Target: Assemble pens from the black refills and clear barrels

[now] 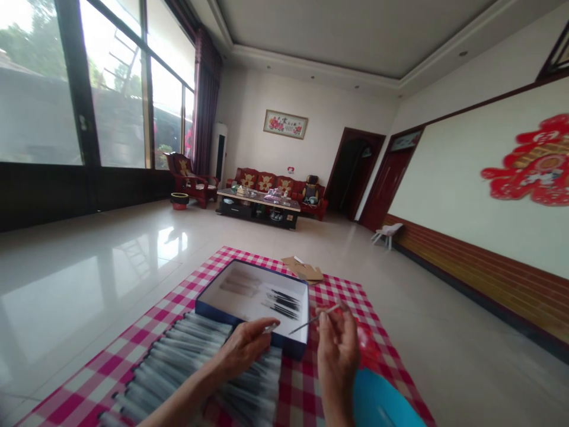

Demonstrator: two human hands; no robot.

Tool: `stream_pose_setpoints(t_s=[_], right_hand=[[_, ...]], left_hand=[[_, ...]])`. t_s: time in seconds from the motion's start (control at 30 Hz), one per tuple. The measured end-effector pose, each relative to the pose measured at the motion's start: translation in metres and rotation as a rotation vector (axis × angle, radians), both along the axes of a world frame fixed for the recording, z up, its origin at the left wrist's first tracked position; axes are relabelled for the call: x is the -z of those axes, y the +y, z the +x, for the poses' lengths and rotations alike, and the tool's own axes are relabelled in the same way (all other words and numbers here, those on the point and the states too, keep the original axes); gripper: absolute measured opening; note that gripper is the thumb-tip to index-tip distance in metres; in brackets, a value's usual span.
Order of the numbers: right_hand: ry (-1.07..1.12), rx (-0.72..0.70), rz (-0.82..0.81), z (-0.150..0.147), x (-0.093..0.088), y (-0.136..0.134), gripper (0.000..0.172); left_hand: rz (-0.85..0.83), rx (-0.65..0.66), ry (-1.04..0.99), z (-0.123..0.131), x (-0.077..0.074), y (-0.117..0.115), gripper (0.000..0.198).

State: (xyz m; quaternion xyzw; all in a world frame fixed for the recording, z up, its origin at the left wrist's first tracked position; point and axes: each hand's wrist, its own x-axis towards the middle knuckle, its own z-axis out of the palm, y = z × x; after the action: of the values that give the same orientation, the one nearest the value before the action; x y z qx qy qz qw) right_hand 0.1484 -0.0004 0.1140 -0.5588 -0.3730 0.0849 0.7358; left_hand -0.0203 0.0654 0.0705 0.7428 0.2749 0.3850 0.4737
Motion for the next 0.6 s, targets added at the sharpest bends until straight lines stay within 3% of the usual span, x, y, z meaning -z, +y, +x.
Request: stream_pose_setpoints(t_s=[0.17,0.43,0.6], right_hand=[[0.175,0.026,0.061,0.006,0.008,-0.013,0.056],[0.206,-0.041,0.045,0.003,0.021,0.002,0.057],[0.203,-0.068,0.025,-0.002,0.024,0.004,0.051]], left_hand=[[0.193,-0.032,0.066,0.013,0.003,-0.012,0.029],[0.178,-0.031,0.118,0.013,0.007,-0.008,0.034],[0.261,-0.042,0.147,0.010,0.003,-0.010,0.031]])
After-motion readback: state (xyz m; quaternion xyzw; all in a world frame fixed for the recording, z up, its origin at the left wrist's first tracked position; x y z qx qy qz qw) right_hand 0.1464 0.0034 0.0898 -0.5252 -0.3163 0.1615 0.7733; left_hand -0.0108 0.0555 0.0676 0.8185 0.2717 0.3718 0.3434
